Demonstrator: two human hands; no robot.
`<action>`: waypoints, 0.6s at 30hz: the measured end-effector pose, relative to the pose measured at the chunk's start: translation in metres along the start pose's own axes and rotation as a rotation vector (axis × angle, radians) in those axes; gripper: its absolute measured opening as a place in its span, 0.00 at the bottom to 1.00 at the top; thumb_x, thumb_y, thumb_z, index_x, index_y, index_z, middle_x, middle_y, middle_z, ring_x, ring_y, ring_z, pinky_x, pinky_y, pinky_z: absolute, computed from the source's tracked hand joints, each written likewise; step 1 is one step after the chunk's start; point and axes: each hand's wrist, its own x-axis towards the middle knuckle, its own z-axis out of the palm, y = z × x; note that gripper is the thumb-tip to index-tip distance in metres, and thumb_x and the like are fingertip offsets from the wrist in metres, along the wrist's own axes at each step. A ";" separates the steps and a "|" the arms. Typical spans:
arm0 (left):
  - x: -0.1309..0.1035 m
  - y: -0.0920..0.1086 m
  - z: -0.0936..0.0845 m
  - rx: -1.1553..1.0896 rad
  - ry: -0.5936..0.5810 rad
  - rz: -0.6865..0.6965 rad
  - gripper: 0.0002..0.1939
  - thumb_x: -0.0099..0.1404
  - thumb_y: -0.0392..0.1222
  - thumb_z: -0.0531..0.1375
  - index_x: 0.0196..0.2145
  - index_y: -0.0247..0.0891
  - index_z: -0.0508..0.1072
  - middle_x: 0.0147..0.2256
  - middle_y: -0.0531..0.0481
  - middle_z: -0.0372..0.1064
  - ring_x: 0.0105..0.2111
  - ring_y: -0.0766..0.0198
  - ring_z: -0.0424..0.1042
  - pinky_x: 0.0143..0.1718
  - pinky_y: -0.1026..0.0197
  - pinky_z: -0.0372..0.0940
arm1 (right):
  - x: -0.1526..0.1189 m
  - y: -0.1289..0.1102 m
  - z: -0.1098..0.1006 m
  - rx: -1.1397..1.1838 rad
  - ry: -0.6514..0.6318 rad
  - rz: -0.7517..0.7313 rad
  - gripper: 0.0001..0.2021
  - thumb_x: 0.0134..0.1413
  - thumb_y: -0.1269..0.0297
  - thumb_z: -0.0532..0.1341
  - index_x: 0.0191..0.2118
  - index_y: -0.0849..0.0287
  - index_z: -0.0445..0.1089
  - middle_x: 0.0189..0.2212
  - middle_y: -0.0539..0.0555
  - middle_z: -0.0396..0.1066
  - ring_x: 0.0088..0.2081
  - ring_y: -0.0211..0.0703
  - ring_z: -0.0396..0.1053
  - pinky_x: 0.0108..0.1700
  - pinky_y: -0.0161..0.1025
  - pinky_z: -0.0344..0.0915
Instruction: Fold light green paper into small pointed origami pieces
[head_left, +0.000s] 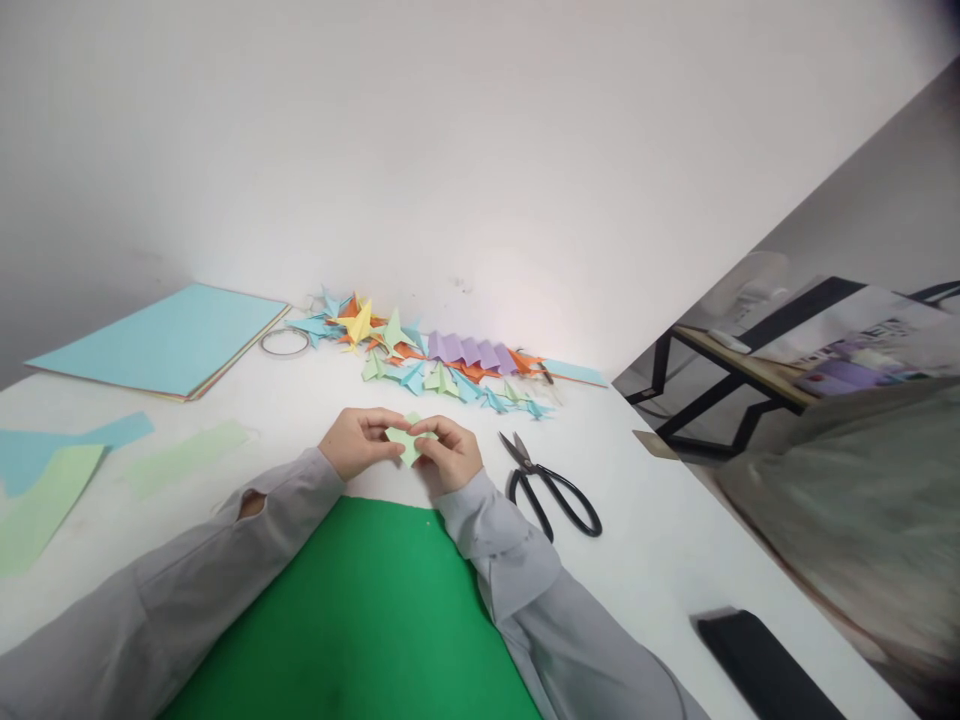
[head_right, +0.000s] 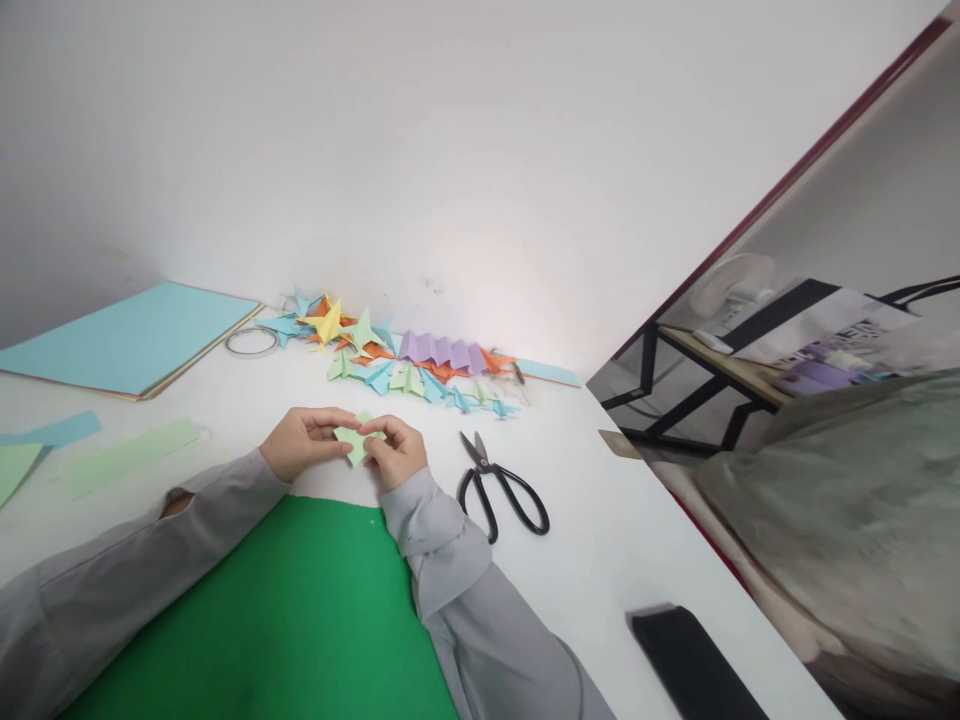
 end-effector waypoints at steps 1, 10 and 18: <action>0.000 0.000 0.000 -0.010 -0.004 0.007 0.18 0.34 0.32 0.68 0.28 0.32 0.76 0.35 0.45 0.72 0.24 0.68 0.69 0.27 0.63 0.68 | 0.000 -0.001 -0.001 -0.017 -0.015 -0.005 0.05 0.31 0.70 0.60 0.23 0.59 0.70 0.09 0.43 0.62 0.13 0.34 0.60 0.18 0.32 0.56; 0.002 -0.003 -0.003 -0.094 -0.037 -0.020 0.19 0.33 0.34 0.70 0.29 0.31 0.77 0.37 0.43 0.72 0.24 0.68 0.69 0.27 0.62 0.66 | 0.004 0.001 -0.005 0.143 -0.097 0.075 0.07 0.28 0.69 0.62 0.23 0.59 0.72 0.11 0.44 0.66 0.13 0.33 0.61 0.19 0.33 0.57; 0.003 -0.006 -0.005 -0.097 -0.030 -0.085 0.20 0.36 0.37 0.69 0.31 0.30 0.76 0.21 0.48 0.72 0.20 0.66 0.69 0.27 0.61 0.65 | 0.003 -0.001 -0.006 0.160 -0.117 0.080 0.07 0.29 0.68 0.64 0.24 0.59 0.73 0.11 0.45 0.67 0.13 0.33 0.60 0.19 0.32 0.57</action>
